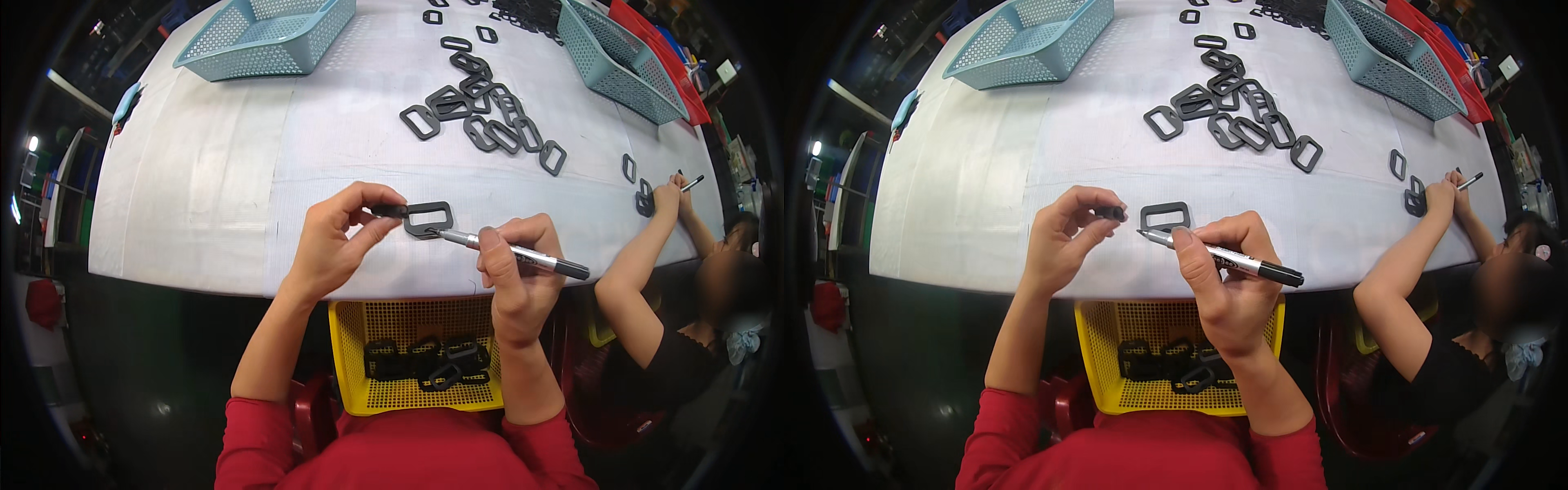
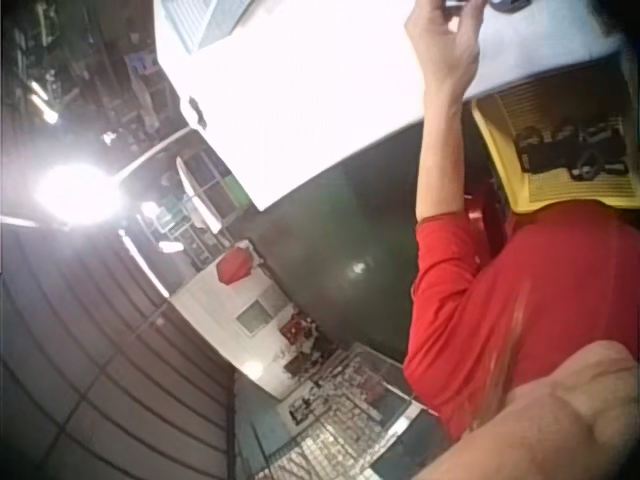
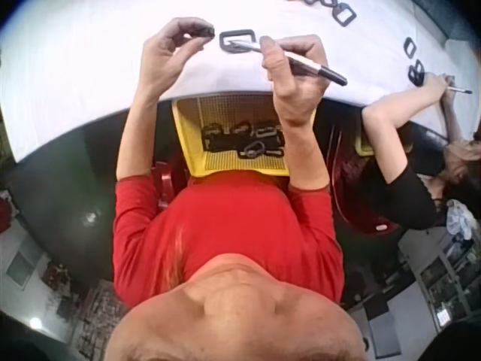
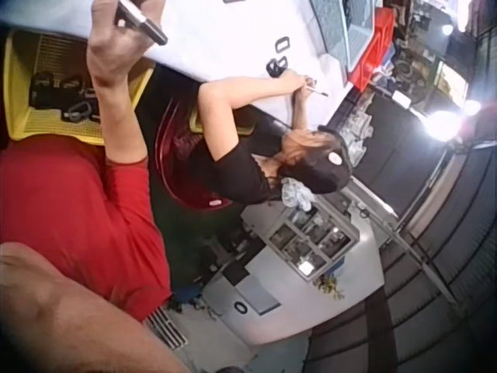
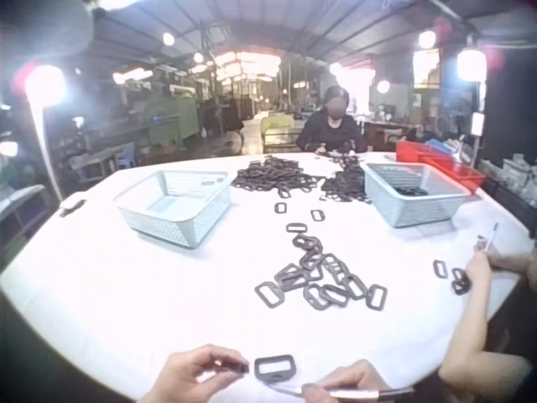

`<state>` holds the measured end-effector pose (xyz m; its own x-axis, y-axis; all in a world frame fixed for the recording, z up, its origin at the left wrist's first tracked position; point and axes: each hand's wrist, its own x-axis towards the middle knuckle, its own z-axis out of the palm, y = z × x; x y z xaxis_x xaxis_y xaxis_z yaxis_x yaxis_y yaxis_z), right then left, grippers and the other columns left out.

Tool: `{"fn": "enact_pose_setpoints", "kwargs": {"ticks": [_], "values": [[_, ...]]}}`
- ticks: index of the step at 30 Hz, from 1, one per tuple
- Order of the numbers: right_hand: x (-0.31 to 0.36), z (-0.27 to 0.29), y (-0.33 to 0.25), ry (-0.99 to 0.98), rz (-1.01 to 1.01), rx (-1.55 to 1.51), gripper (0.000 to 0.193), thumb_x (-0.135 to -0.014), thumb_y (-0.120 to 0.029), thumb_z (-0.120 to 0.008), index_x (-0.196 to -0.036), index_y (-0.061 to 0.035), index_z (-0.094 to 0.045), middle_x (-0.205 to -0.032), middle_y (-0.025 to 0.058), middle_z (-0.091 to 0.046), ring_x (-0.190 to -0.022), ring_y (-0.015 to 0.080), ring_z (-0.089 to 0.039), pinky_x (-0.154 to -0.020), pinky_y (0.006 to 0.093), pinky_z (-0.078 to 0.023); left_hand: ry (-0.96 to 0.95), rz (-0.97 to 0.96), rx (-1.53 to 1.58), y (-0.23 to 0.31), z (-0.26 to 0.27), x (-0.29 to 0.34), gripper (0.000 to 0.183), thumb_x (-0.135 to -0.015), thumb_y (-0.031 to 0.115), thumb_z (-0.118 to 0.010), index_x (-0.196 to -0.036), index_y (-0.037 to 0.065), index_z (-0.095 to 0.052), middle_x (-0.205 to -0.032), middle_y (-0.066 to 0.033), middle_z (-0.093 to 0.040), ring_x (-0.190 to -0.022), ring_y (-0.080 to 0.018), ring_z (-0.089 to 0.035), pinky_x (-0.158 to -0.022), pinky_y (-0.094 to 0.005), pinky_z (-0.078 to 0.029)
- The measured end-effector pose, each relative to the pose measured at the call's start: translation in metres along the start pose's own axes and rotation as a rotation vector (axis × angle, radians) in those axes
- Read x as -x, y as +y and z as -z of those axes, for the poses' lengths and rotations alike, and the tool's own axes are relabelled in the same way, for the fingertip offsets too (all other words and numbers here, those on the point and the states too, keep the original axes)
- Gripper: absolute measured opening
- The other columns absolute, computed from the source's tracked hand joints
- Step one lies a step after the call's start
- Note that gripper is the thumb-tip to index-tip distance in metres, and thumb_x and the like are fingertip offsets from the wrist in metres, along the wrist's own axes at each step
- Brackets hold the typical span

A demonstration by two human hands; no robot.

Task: The person marks black plastic parts with a silver pen while sitting at a table, handling them one at a time and placing them into a yellow basket.

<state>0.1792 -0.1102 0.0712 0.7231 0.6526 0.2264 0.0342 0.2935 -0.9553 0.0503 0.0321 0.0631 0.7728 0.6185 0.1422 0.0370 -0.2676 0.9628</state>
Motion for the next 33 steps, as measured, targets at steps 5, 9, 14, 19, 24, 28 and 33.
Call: {"fn": "enact_pose_setpoints", "kwargs": {"ticks": [5, 9, 14, 19, 24, 28, 33], "values": [[0.001, -0.006, -0.015, -0.028, 0.061, 0.108, 0.016, -0.077, -0.005, -0.066, -0.074, -0.0031, -0.051, -0.058, -0.0015, -0.052, -0.05, 0.0011, -0.044, -0.045, 0.0156, -0.034, -0.045, -0.073, -0.056, 0.018, -0.005, 0.01, 0.023, -0.075, -0.008, -0.06, -0.096, 0.0, -0.058, -0.093, -0.0083, -0.063, -0.088, -0.0144, -0.06, -0.073, -0.0251, -0.048], [0.003, -0.007, -0.016, -0.032, 0.074, 0.119, 0.015, -0.078, -0.005, -0.065, -0.073, -0.003, -0.051, -0.056, -0.0016, -0.052, -0.05, 0.0012, -0.046, -0.044, 0.0158, -0.034, -0.036, -0.12, -0.093, 0.022, -0.009, 0.013, 0.023, -0.074, -0.008, -0.061, -0.095, 0.001, -0.059, -0.091, -0.0077, -0.064, -0.085, -0.0146, -0.061, -0.073, -0.0259, -0.048], [0.006, -0.011, -0.016, -0.091, 0.088, 0.126, 0.013, -0.078, -0.004, -0.066, -0.075, -0.0022, -0.053, -0.06, 0.001, -0.056, -0.052, 0.0031, -0.05, -0.047, 0.0169, -0.038, -0.015, -0.215, -0.154, 0.027, -0.009, 0.019, 0.022, -0.073, -0.004, -0.065, -0.095, 0.002, -0.061, -0.088, -0.0072, -0.065, -0.079, -0.0149, -0.063, -0.069, -0.0243, -0.05], [0.013, -0.01, -0.019, -0.149, 0.008, 0.083, 0.013, -0.077, -0.006, -0.068, -0.076, -0.0019, -0.055, -0.063, 0.0006, -0.057, -0.056, 0.0031, -0.051, -0.049, 0.0169, -0.04, -0.095, -0.2, -0.092, 0.032, -0.012, 0.021, 0.021, -0.073, -0.005, -0.065, -0.093, 0.001, -0.062, -0.087, -0.0079, -0.065, -0.079, -0.0148, -0.063, -0.068, -0.0252, -0.052], [0.02, -0.006, -0.02, -0.224, -0.098, 0.084, 0.015, -0.078, -0.008, -0.067, -0.075, -0.0018, -0.054, -0.061, -0.0021, -0.052, -0.054, 0.0023, -0.044, -0.049, 0.0184, -0.036, -0.123, -0.133, 0.019, 0.014, -0.018, 0.033, 0.02, -0.073, -0.003, -0.066, -0.092, 0.0, -0.062, -0.086, -0.0085, -0.065, -0.078, -0.0137, -0.063, -0.067, -0.0246, -0.052], [0.032, 0.014, -0.01, -0.297, -0.161, 0.219, 0.027, -0.076, -0.015, -0.071, -0.093, -0.0016, -0.055, -0.073, 0.0016, -0.057, -0.063, 0.0045, -0.049, -0.054, 0.0186, -0.04, -0.143, -0.105, -0.076, 0.011, -0.021, 0.046, 0.018, -0.074, -0.001, -0.067, -0.091, 0.001, -0.062, -0.087, -0.008, -0.065, -0.078, -0.0135, -0.063, -0.069, -0.0249, -0.051], [0.047, 0.094, 0.0, 0.15, 0.061, 0.706, 0.061, -0.068, -0.023, -0.076, -0.116, -0.0017, -0.045, -0.103, 0.0145, -0.055, -0.092, 0.0229, -0.056, -0.07, 0.0289, -0.045, 0.275, -0.004, 0.133, -0.011, 0.018, 0.094, 0.015, -0.079, -0.006, -0.056, -0.093, -0.002, -0.052, -0.083, -0.0095, -0.061, -0.078, -0.0155, -0.062, -0.072, -0.027, -0.05]]}}
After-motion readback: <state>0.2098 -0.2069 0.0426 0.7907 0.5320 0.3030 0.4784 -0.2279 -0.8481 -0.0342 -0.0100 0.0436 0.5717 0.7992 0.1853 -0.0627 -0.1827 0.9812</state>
